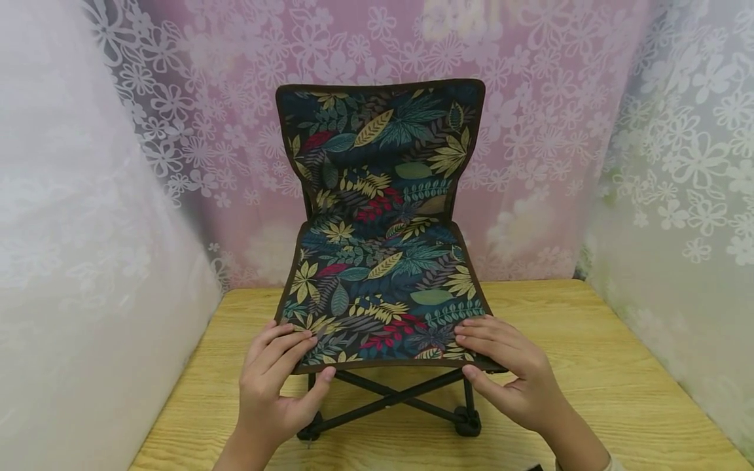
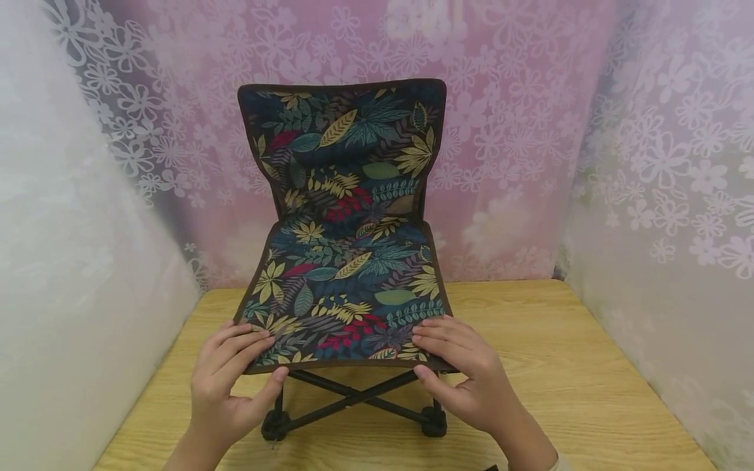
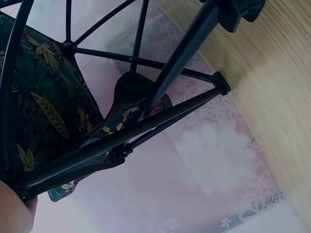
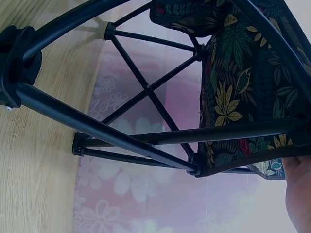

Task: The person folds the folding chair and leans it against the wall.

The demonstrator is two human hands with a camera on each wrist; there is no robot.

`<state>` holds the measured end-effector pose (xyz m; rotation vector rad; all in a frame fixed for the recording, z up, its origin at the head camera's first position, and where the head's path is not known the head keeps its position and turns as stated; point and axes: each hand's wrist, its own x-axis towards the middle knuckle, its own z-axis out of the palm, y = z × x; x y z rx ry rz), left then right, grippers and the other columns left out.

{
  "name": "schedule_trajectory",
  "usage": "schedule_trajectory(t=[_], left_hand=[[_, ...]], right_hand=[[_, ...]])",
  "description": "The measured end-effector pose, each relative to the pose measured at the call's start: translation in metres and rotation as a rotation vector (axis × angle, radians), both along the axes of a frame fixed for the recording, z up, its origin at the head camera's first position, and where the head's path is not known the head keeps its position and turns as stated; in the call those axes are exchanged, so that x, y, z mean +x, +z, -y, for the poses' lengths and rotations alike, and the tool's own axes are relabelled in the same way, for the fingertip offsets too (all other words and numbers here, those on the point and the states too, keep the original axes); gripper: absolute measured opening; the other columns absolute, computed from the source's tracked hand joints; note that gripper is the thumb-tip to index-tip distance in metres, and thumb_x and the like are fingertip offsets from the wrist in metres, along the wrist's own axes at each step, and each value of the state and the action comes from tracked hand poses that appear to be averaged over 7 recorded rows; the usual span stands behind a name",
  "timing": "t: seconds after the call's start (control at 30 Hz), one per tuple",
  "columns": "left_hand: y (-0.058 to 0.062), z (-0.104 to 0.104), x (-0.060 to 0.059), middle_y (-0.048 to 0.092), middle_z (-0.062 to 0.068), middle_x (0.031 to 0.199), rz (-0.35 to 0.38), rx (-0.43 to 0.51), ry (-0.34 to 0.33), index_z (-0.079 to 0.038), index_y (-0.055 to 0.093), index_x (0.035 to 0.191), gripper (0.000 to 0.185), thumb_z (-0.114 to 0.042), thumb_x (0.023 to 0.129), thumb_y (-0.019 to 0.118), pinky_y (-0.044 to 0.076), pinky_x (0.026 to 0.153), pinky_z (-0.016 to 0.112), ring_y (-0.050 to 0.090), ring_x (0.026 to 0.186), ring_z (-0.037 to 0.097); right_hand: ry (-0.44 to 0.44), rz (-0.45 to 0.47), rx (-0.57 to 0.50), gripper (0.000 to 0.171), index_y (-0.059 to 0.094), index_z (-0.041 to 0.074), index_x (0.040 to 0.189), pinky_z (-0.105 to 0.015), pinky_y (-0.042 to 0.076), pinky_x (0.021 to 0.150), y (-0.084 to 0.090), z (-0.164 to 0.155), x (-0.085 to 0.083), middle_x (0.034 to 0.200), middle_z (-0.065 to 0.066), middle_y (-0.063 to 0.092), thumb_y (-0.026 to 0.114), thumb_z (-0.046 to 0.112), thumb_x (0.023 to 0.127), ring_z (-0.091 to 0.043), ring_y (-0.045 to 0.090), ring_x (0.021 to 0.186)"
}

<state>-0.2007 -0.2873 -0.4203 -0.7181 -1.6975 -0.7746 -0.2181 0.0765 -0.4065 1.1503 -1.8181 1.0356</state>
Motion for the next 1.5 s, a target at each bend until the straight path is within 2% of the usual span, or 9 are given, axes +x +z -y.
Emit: schedule_trajectory(t=[0.8, 1.5], left_hand=[[0.0013, 0.0073, -0.0005, 0.08, 0.014, 0.1, 0.038, -0.025, -0.003, -0.003, 0.083, 0.102, 0.044, -0.047, 0.098, 0.076, 0.036, 0.124, 0.038, 0.067, 0.104, 0.038], [-0.0004, 0.0078, -0.0024, 0.079, 0.014, 0.101, 0.019, -0.029, -0.009, -0.003, 0.083, 0.103, 0.043, -0.045, 0.098, 0.076, 0.036, 0.125, 0.04, 0.066, 0.105, 0.039]], right_hand=[[0.002, -0.017, -0.013, 0.03, 0.078, -0.006, 0.116, -0.028, 0.042, 0.121, 0.0029, 0.0056, 0.0025, 0.124, -0.016, 0.077, 0.079, 0.016, 0.097, -0.02, 0.066, 0.131], [0.021, -0.026, -0.036, 0.03, 0.077, -0.009, 0.115, -0.027, 0.043, 0.121, 0.0035, 0.0061, 0.0011, 0.124, -0.018, 0.077, 0.079, 0.014, 0.096, -0.021, 0.066, 0.131]])
